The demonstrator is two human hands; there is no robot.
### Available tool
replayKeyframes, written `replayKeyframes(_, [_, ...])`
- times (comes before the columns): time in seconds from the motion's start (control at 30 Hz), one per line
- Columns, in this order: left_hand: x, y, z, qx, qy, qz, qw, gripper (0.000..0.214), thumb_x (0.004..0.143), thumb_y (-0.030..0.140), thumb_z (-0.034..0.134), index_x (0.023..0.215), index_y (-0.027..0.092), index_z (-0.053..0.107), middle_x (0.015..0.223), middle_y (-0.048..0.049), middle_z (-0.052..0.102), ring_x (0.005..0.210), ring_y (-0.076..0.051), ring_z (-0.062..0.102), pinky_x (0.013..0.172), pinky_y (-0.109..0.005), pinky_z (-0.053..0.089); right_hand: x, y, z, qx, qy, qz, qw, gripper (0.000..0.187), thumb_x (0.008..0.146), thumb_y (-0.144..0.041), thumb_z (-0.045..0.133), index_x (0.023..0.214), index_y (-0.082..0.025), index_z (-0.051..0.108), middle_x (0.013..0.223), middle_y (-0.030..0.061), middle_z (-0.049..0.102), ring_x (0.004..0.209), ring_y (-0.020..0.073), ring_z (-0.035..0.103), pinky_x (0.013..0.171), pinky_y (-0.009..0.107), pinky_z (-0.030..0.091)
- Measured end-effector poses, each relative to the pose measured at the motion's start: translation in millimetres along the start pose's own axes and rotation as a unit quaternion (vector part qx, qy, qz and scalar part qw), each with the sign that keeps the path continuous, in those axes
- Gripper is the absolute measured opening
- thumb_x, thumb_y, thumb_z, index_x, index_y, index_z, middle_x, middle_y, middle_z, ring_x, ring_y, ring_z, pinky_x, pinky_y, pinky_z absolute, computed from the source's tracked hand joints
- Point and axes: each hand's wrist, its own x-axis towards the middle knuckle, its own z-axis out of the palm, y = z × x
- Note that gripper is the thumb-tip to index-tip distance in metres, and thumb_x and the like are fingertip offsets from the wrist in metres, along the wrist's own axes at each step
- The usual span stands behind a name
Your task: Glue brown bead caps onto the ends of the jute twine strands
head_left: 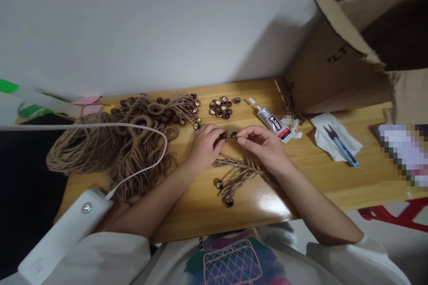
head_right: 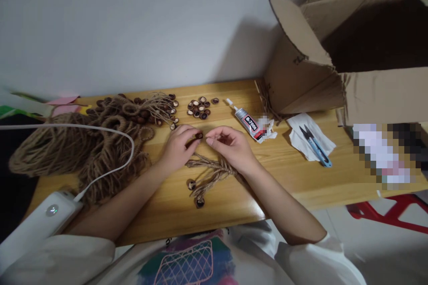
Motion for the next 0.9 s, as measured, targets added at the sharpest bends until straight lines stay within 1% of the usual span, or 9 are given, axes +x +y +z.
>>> replayKeyframes(0.1, [-0.1, 0.2, -0.4, 0.001, -0.004, -0.004, 1.0, 0.017, 0.085, 0.014, 0.057, 0.101, 0.017, 0.064, 0.097, -0.0075, 0.064, 0.095, -0.022, 0.058, 0.084, -0.038, 0.048, 0.4, 0.6, 0.4, 0.026, 0.008, -0.004, 1.0, 0.03, 0.067, -0.038, 0.081, 0.086, -0.019, 0.067, 0.076, -0.0007, 0.063, 0.071, 0.0107, 0.057, 0.072, 0.025, 0.048])
replayKeyframes(0.2, [0.0, 0.1, -0.5, 0.003, -0.003, -0.001, 1.0, 0.018, 0.085, 0.014, 0.057, 0.102, 0.017, 0.064, 0.097, -0.0075, 0.064, 0.094, -0.022, 0.059, 0.084, -0.038, 0.048, 0.4, 0.1, 1.0, 0.047, 0.028, 0.009, 0.998, 0.035, 0.067, -0.039, 0.081, 0.092, -0.021, 0.066, 0.075, -0.0014, 0.062, 0.071, 0.0104, 0.056, 0.071, 0.024, 0.047])
replayKeyframes(0.3, [0.3, 0.1, -0.3, 0.004, 0.003, 0.005, 1.0, 0.017, 0.086, 0.015, 0.057, 0.1, 0.016, 0.065, 0.096, -0.0078, 0.064, 0.094, -0.023, 0.059, 0.084, -0.038, 0.048, 1.3, -0.9, 0.3, 0.062, 0.068, 0.02, 0.996, 0.035, 0.065, -0.045, 0.081, 0.085, -0.02, 0.067, 0.078, 0.0001, 0.063, 0.072, 0.0109, 0.057, 0.071, 0.024, 0.047])
replayKeyframes(0.4, [0.4, 0.1, -0.2, -0.001, 0.003, 0.003, 1.0, 0.017, 0.086, 0.016, 0.057, 0.1, 0.017, 0.065, 0.095, -0.0076, 0.064, 0.094, -0.022, 0.059, 0.084, -0.038, 0.048, 3.6, -1.9, -1.8, 0.076, 0.094, 0.036, 0.992, 0.039, 0.059, -0.051, 0.082, 0.074, -0.019, 0.066, 0.075, 0.0006, 0.063, 0.066, 0.0112, 0.054, 0.065, 0.025, 0.047])
replayKeyframes(0.53, [0.3, 0.1, -0.3, -0.002, 0.0, 0.001, 1.0, 0.017, 0.086, 0.016, 0.057, 0.1, 0.017, 0.065, 0.095, -0.008, 0.064, 0.094, -0.022, 0.059, 0.084, -0.039, 0.048, 5.2, -3.3, -3.9, 0.109, 0.08, 0.058, 0.989, 0.039, 0.053, -0.049, 0.086, 0.068, -0.019, 0.065, 0.068, 0.0007, 0.061, 0.063, 0.011, 0.052, 0.061, 0.025, 0.046])
replayKeyframes(0.63, [0.1, -0.3, 0.2, 0.0, 0.004, 0.003, 1.0, 0.016, 0.086, 0.016, 0.057, 0.1, 0.016, 0.065, 0.096, -0.008, 0.065, 0.093, -0.022, 0.059, 0.083, -0.038, 0.048, 3.7, -4.4, -3.6, 0.133, 0.058, 0.071, 0.987, 0.037, 0.055, -0.048, 0.086, 0.069, -0.019, 0.067, 0.07, 0.0016, 0.063, 0.063, 0.011, 0.054, 0.061, 0.025, 0.047])
replayKeyframes(0.77, [0.5, -1.1, 1.2, 0.003, 0.004, 0.004, 1.0, 0.015, 0.086, 0.016, 0.057, 0.099, 0.017, 0.065, 0.095, -0.0077, 0.065, 0.092, -0.022, 0.059, 0.082, -0.038, 0.048, 1.0, -6.4, -2.7, 0.13, 0.037, 0.07, 0.988, 0.035, 0.059, -0.048, 0.084, 0.072, -0.019, 0.068, 0.074, 0.0024, 0.065, 0.063, 0.0112, 0.054, 0.063, 0.027, 0.048])
replayKeyframes(0.9, [1.1, -1.7, 1.7, 0.001, 0.006, 0.004, 1.0, 0.015, 0.086, 0.016, 0.056, 0.098, 0.017, 0.064, 0.095, -0.0077, 0.065, 0.092, -0.021, 0.059, 0.082, -0.037, 0.048, 0.7, -9.8, -1.6, 0.146, 0.045, 0.081, 0.985, 0.035, 0.058, -0.048, 0.084, 0.071, -0.019, 0.07, 0.075, 0.0029, 0.065, 0.062, 0.0103, 0.052, 0.061, 0.026, 0.046])
